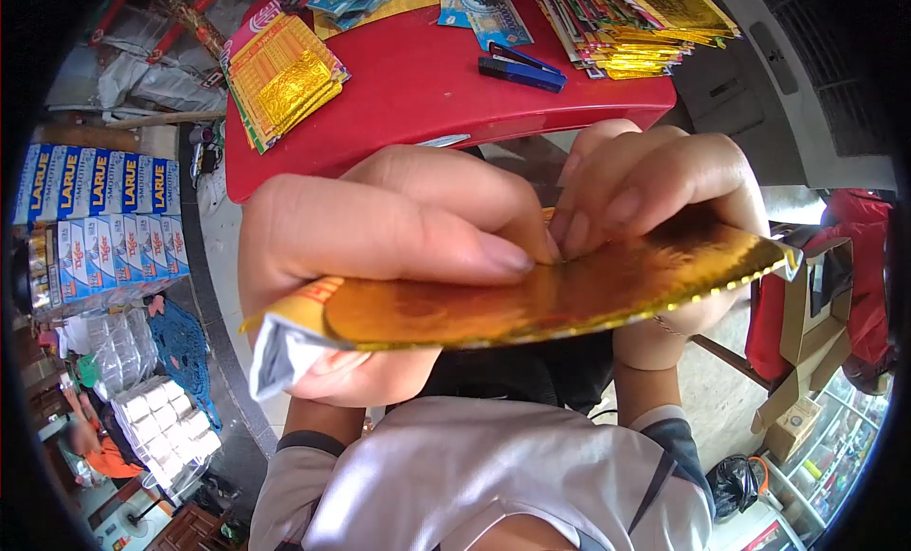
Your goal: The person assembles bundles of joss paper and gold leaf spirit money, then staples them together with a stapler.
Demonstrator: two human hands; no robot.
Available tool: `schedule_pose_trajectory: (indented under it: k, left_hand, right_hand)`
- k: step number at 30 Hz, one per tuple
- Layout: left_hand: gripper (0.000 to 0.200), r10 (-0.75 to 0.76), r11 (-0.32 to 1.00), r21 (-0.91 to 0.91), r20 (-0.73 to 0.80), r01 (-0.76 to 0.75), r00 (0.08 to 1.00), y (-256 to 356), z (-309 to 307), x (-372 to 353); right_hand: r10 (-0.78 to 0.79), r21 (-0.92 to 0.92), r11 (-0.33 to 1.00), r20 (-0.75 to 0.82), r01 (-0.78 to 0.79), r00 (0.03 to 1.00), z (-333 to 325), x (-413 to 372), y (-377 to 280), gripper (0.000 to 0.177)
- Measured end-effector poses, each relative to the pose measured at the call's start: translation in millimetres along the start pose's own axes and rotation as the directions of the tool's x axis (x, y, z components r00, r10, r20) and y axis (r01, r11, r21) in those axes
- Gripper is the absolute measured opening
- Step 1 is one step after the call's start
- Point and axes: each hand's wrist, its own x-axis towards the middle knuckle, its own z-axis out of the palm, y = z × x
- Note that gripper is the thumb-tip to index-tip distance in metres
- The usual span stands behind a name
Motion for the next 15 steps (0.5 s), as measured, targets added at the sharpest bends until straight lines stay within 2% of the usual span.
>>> schedule_pose_trajectory:
  k: [5,9,11,15]
  left_hand:
    - [0.037,0.004,1.0,0.003,-0.018,-0.004,1.0,16.9,4.5,-11.0]
    - [0.037,0.003,1.0,0.001,-0.031,-0.003,1.0,16.4,3.3,-12.8]
    - [0.037,-0.001,1.0,0.0,-0.039,0.001,0.999,14.9,1.9,-13.6]
    - [0.037,-0.01,1.0,0.003,-0.056,0.01,0.998,14.0,1.1,-16.0]
  right_hand:
    - [-0.039,-0.07,0.997,0.052,0.042,0.998,-5.9,4.2,-3.2,0.038]
    - [-0.005,-0.082,0.997,0.003,0.005,1.0,-7.8,3.5,-4.1,0.036]
    - [-0.13,-0.178,0.972,0.15,0.156,0.98,-16.0,5.8,1.3,0.033]
    - [-0.104,-0.167,0.978,0.139,0.127,0.985,-14.9,6.2,0.6,0.032]
